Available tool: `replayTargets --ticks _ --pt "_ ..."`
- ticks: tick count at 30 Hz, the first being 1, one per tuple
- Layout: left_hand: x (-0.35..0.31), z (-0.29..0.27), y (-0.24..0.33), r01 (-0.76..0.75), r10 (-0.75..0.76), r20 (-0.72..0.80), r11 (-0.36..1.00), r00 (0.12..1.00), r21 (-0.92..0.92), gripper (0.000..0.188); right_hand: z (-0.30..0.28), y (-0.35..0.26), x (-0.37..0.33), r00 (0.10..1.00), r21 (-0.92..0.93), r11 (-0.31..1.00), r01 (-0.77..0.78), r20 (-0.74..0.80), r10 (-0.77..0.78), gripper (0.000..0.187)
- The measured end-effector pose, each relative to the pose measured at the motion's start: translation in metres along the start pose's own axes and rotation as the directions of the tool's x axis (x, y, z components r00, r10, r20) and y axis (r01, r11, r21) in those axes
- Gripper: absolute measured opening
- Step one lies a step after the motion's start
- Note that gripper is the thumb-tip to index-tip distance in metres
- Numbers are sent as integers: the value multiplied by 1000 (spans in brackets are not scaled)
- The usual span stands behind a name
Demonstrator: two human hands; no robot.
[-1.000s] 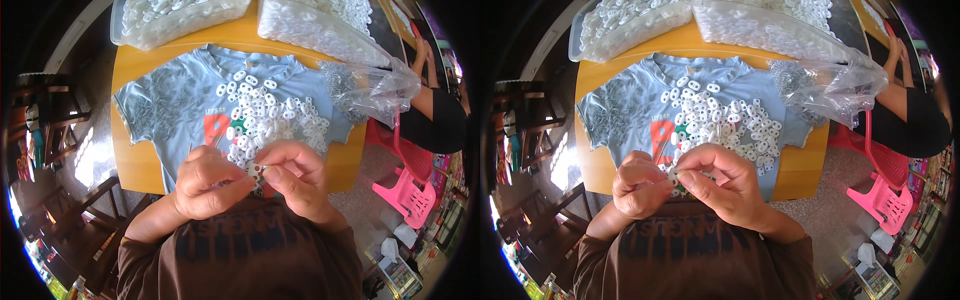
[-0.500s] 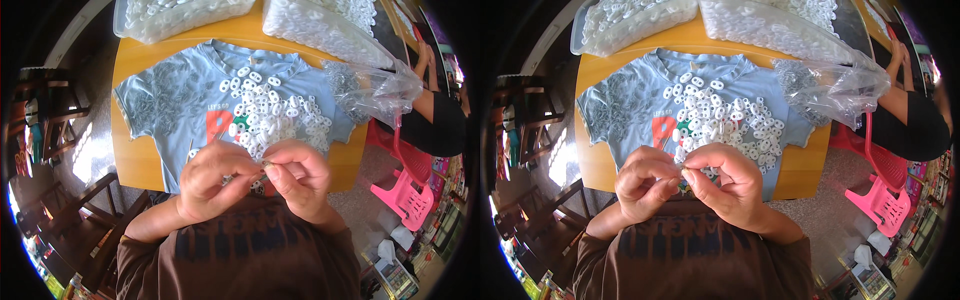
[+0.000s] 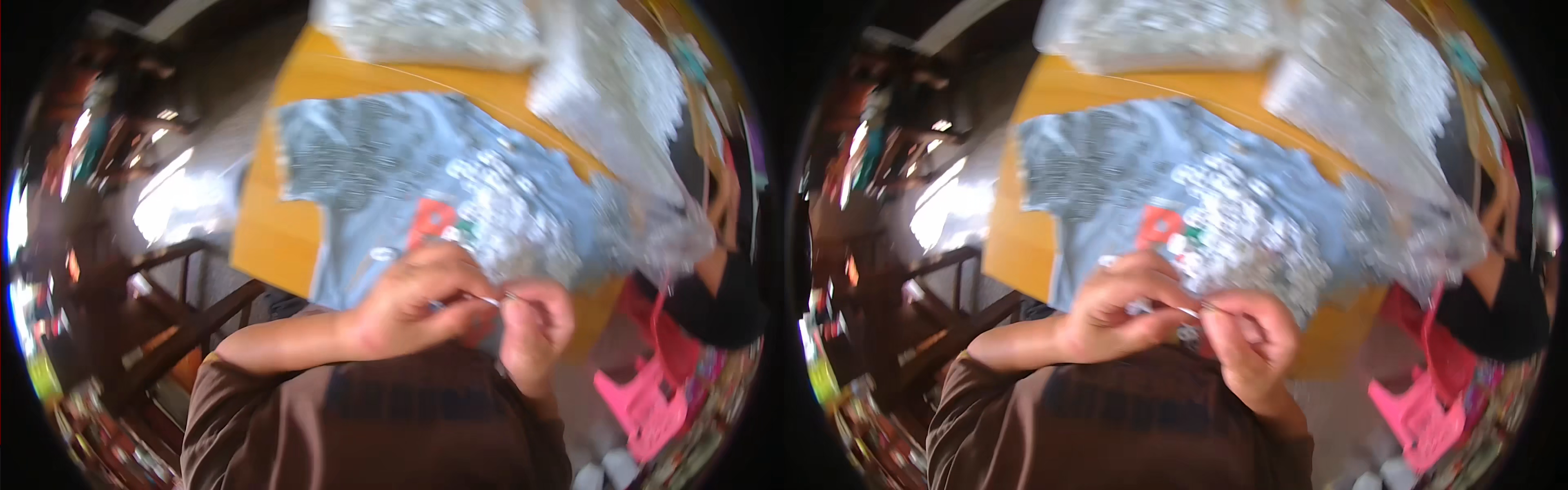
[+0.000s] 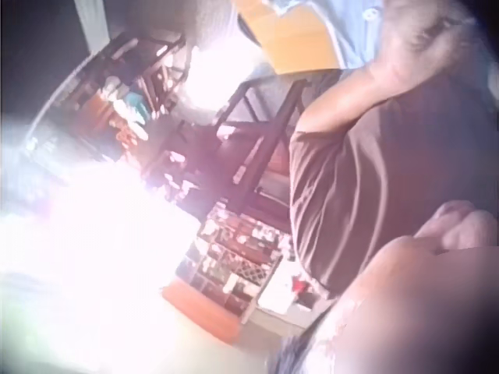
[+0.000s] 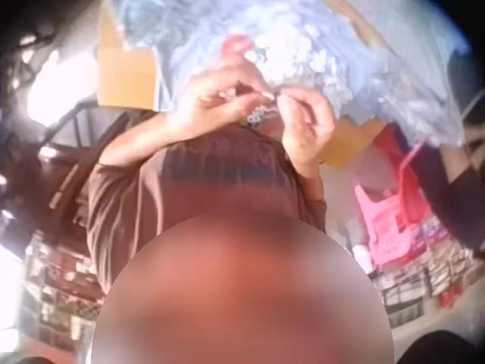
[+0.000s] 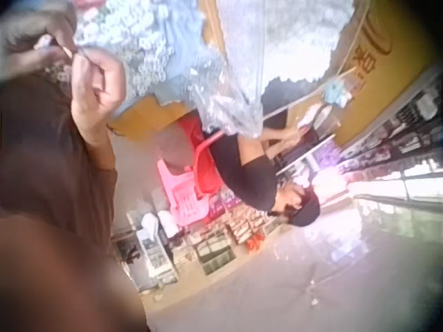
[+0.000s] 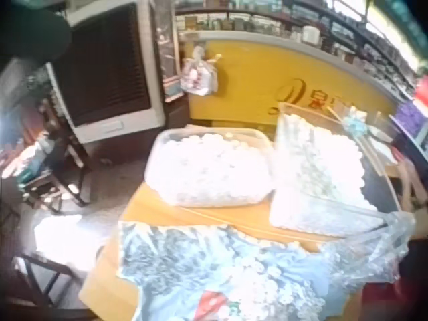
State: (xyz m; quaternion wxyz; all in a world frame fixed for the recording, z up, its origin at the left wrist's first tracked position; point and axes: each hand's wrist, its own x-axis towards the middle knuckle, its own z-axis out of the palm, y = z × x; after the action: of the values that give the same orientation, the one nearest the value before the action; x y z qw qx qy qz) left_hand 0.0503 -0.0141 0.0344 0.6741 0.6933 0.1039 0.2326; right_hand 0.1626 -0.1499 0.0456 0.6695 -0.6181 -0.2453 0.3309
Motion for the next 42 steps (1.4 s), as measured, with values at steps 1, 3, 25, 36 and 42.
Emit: replayTargets --ticks 1,3,25,36,42 --pt "-3 0 -3 -88 88 -36 996 995 5 19 4 1 -1 998 -30 1000 -1 -62 -1 9" --pt "-10 -3 -3 -212 218 -51 972 975 102 19 6 -1 -3 997 -83 996 -10 -78 4 9" --pt "-324 -122 -115 760 44 -933 566 357 318 11 16 9 4 982 -121 988 94 177 -71 13" --pt "-536 -175 -94 461 50 -779 829 -625 -317 5 14 10 -2 973 -125 984 129 205 -102 11" --pt "-563 -214 -69 346 11 -716 881 -698 -323 13 18 10 -4 963 -118 986 120 257 -86 11"
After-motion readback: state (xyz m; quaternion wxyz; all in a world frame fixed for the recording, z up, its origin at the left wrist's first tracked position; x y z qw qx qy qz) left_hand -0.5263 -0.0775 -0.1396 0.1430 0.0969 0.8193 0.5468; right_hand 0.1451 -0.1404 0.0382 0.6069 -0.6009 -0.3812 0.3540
